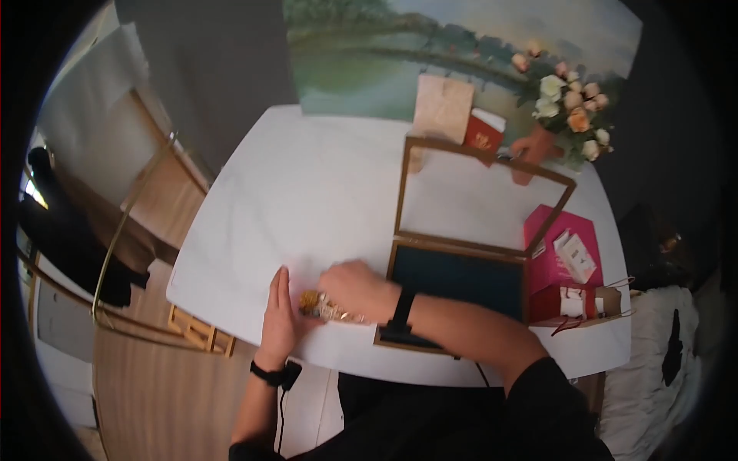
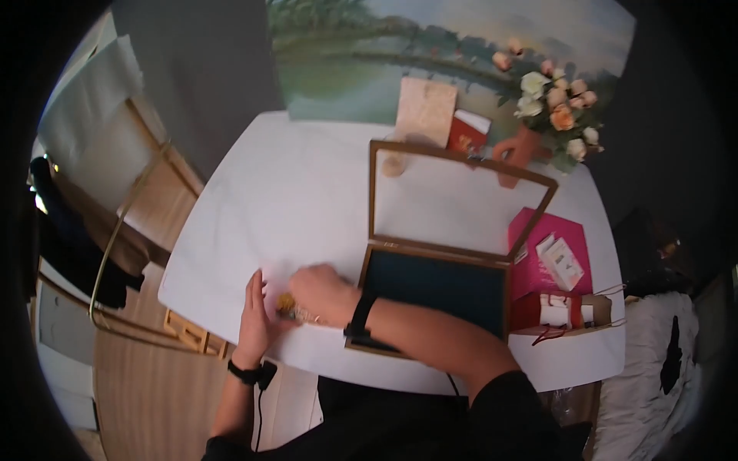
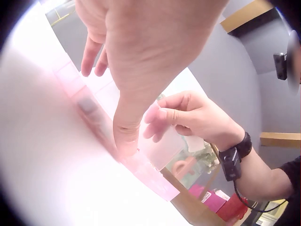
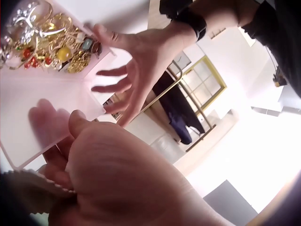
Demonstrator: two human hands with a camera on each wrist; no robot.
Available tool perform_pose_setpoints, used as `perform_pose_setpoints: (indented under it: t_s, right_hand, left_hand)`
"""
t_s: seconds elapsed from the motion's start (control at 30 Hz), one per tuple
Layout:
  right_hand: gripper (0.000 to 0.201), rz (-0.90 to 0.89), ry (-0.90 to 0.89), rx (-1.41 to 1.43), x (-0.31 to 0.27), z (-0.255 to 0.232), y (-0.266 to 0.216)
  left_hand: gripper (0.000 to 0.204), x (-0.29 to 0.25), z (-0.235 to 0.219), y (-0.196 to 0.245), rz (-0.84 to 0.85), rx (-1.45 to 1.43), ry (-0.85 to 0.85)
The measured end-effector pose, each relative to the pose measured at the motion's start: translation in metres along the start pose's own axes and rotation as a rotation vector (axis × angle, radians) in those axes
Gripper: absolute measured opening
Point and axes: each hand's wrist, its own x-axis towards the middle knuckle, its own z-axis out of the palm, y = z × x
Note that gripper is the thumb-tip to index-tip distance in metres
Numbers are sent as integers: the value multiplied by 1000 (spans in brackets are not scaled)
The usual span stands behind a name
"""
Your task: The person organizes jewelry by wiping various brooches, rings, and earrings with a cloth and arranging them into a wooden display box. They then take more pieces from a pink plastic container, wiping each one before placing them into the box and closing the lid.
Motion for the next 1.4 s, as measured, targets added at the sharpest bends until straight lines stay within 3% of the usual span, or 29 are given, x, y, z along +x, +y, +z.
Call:
perform_pose_setpoints:
  t_s: [0.03,0.07,0.1,0.17,0.23,0.3,0.47,0.63,0.77,0.87,0.93,1.13,1.2,1.23,1.27,1.3,1.33,1.4]
  right_hand:
    - [10,63,-16,73,5,2,11]
    - [12,155,-253,97,14,-12,18]
    - [13,217,-294,97,20,-9,25]
    - [16,305,-199,238,22,-4,40]
    - [22,347,-247,256,25,-13,42]
    - [23,396,-299,294,30,-20,39]
    - [24,501,-415,344,37,-23,45]
    - [22,454,-289,189,34,2,56]
    - [22,468,-343,170,33,9,59]
    - [22,401,-196,152,26,9,51]
    - [22,384,-57,95,21,1,42]
    - [27,371,40,327,-2,-56,20]
    - [26,398,37,461,-24,-73,18]
    - [26,417,37,594,-36,-79,18]
    - [26,419,35,595,-52,-82,18]
    - [25,483,59,717,-71,-84,17]
    - [24,547,84,838,-91,-87,16]
    - [23,724,90,906,-129,-101,8]
  left_hand:
    - [139,-10,2,-12,-62,-95,-5]
    - [139,-11,2,-14,-93,-162,-15]
    - [139,-12,4,-12,-134,-228,-24]
    - [136,-13,4,-14,-211,-216,-59]
    - [132,-13,4,-15,-239,-226,-86]
    - [125,-14,2,-10,-156,-101,-73]
    - [118,-20,7,-9,-233,-146,-52]
    - [113,-21,9,3,-291,-202,-1]
    - [108,-30,14,11,-282,-103,18]
    - [106,-31,11,12,-253,-81,16]
    - [105,-31,7,13,-259,-85,-2]
    - [92,-26,-5,22,-104,78,-21]
    - [64,-25,-4,23,-11,122,52]
    - [64,-23,-4,23,-12,121,51]
    - [51,-23,-3,23,8,103,18]
    - [37,-21,-2,23,30,85,-14]
    - [37,-18,1,24,29,83,-16]
    - [22,-10,10,28,29,87,-62]
